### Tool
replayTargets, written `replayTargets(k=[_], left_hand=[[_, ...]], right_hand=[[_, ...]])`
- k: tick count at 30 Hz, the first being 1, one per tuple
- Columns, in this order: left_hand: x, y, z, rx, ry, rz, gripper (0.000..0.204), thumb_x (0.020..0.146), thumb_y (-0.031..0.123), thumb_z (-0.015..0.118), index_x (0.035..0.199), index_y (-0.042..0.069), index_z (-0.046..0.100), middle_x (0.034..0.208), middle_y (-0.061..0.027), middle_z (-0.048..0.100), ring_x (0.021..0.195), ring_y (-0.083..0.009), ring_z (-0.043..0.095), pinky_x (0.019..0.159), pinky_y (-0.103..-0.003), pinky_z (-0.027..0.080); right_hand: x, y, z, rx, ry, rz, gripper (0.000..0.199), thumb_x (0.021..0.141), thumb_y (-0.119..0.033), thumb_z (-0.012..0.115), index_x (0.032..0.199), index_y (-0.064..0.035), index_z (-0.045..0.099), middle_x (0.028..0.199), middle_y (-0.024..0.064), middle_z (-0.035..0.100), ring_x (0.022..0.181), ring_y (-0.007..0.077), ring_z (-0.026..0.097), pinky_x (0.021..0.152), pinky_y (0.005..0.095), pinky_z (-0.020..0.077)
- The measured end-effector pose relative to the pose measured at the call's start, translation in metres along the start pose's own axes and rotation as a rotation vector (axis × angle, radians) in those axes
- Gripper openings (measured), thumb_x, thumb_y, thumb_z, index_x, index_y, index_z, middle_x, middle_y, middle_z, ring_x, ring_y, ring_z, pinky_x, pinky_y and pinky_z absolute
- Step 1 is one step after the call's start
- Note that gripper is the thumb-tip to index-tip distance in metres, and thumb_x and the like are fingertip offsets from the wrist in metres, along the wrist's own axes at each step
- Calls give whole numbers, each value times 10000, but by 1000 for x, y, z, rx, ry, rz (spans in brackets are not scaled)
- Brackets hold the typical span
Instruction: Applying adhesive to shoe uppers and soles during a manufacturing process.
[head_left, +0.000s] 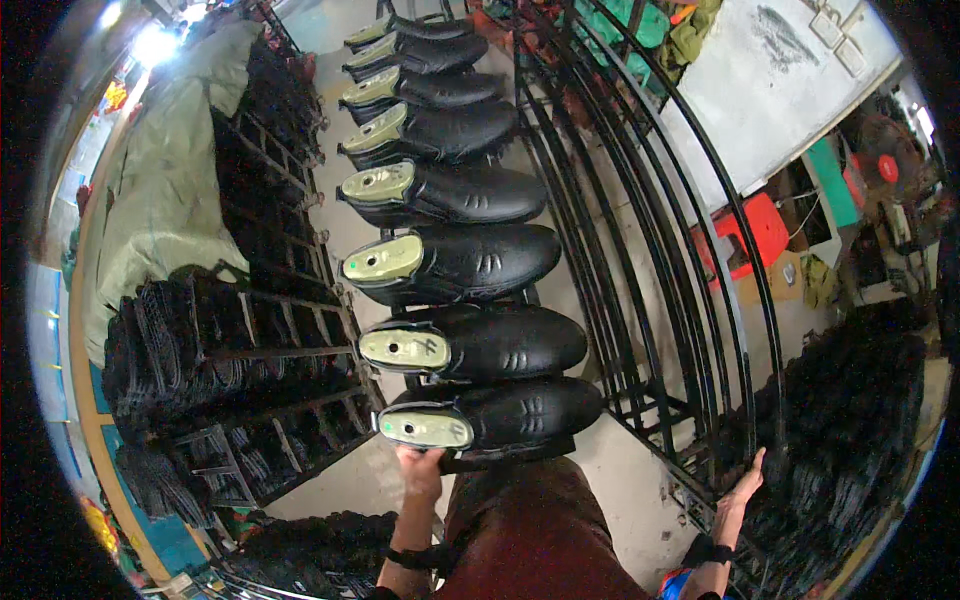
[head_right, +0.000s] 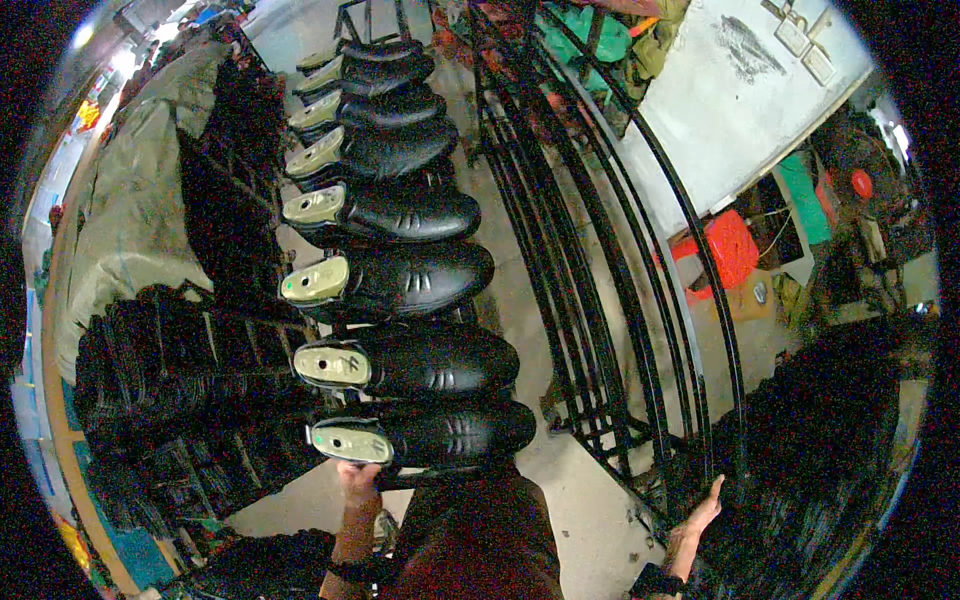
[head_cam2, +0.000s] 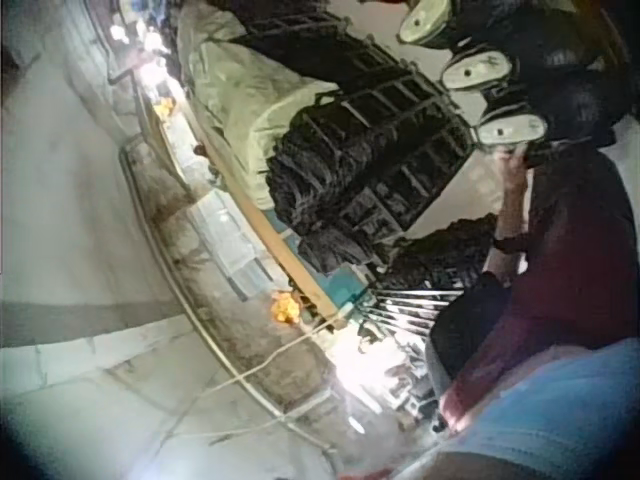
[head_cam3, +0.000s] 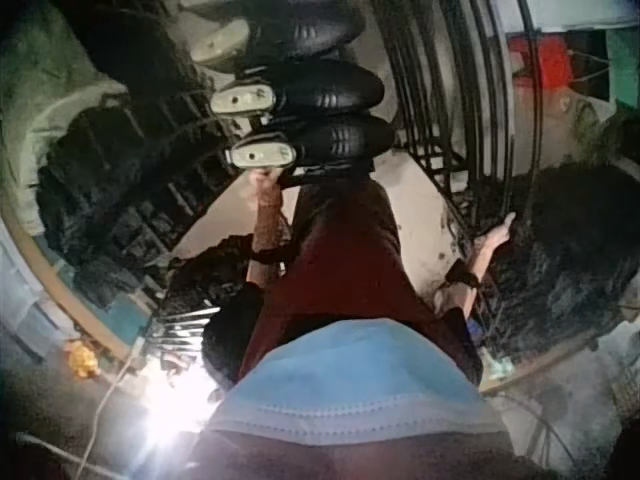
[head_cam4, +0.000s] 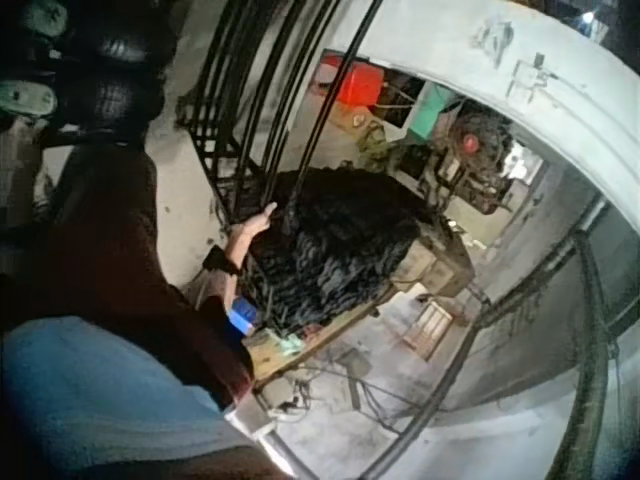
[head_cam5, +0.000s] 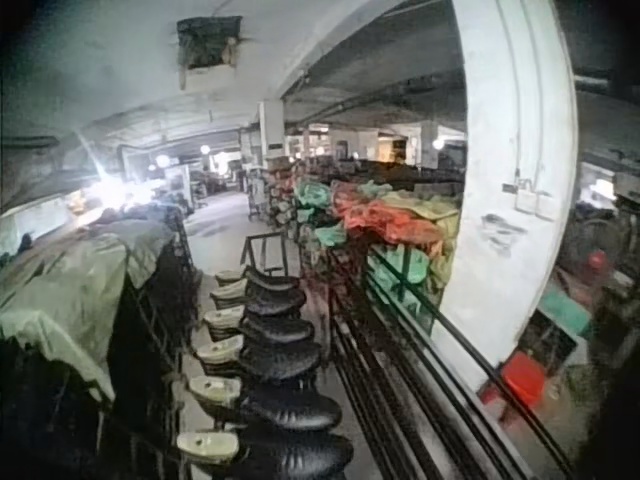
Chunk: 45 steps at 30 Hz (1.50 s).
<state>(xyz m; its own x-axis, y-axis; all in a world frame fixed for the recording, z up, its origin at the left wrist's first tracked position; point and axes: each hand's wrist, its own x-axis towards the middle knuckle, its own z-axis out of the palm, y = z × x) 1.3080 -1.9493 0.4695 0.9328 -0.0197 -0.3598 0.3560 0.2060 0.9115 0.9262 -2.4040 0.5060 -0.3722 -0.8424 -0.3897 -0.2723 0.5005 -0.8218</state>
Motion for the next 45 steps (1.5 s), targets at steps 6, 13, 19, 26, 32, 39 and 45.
replayTargets(k=[6,13,19,26,32,39,45], left_hand=[[-15,-16,18,176,-44,27,347,792,21,734,1132,-50,719,1103,-120,760,1033,-233,712,964,-373,541],[-26,13,50,172,-152,-74,240,868,-26,710,1104,-50,744,1100,-108,771,1035,-193,709,946,-344,542],[-25,-11,47,116,-153,96,228,867,-92,718,1085,-31,748,1108,-98,764,1032,-200,691,948,-350,529],[-17,-15,39,236,-166,-16,129,946,64,720,1042,-7,769,1035,-90,799,1040,-179,674,1031,-393,447],[8,46,1,179,-831,-318,481,956,61,691,1420,22,572,1337,-42,653,1255,-158,572,1104,-335,415],[260,101,69,-323,-710,-414,611,1119,438,431,1570,25,411,1451,-143,599,1420,-293,496,1202,-475,386],[409,66,90,-569,-752,-499,440,1115,490,447,1326,181,677,769,-1,605,597,-217,539,591,-379,531]], right_hand=[[30,0,63,83,-73,-75,508,983,-562,677,794,-90,667,657,-21,558,520,135,501,487,329,402],[-40,-73,228,289,-57,-65,473,941,-515,767,711,-138,599,598,-23,466,500,139,452,480,335,378],[15,-143,355,368,-159,-119,568,971,-426,760,1115,115,664,1057,174,730,787,261,715,692,446,594],[-40,-221,400,94,-1090,-103,813,887,-789,610,1294,-86,570,1182,77,621,1051,244,599,833,545,481],[-171,-89,265,-72,-676,-534,392,1060,-425,586,1069,-49,698,1002,20,647,957,178,584,932,349,453],[-355,124,131,286,-781,-69,493,1110,-477,483,1196,-30,672,1056,92,679,1054,241,660,975,392,503],[-474,99,233,393,-242,-109,500,1011,-408,702,1213,44,633,1188,127,664,1097,230,603,1042,403,461]])
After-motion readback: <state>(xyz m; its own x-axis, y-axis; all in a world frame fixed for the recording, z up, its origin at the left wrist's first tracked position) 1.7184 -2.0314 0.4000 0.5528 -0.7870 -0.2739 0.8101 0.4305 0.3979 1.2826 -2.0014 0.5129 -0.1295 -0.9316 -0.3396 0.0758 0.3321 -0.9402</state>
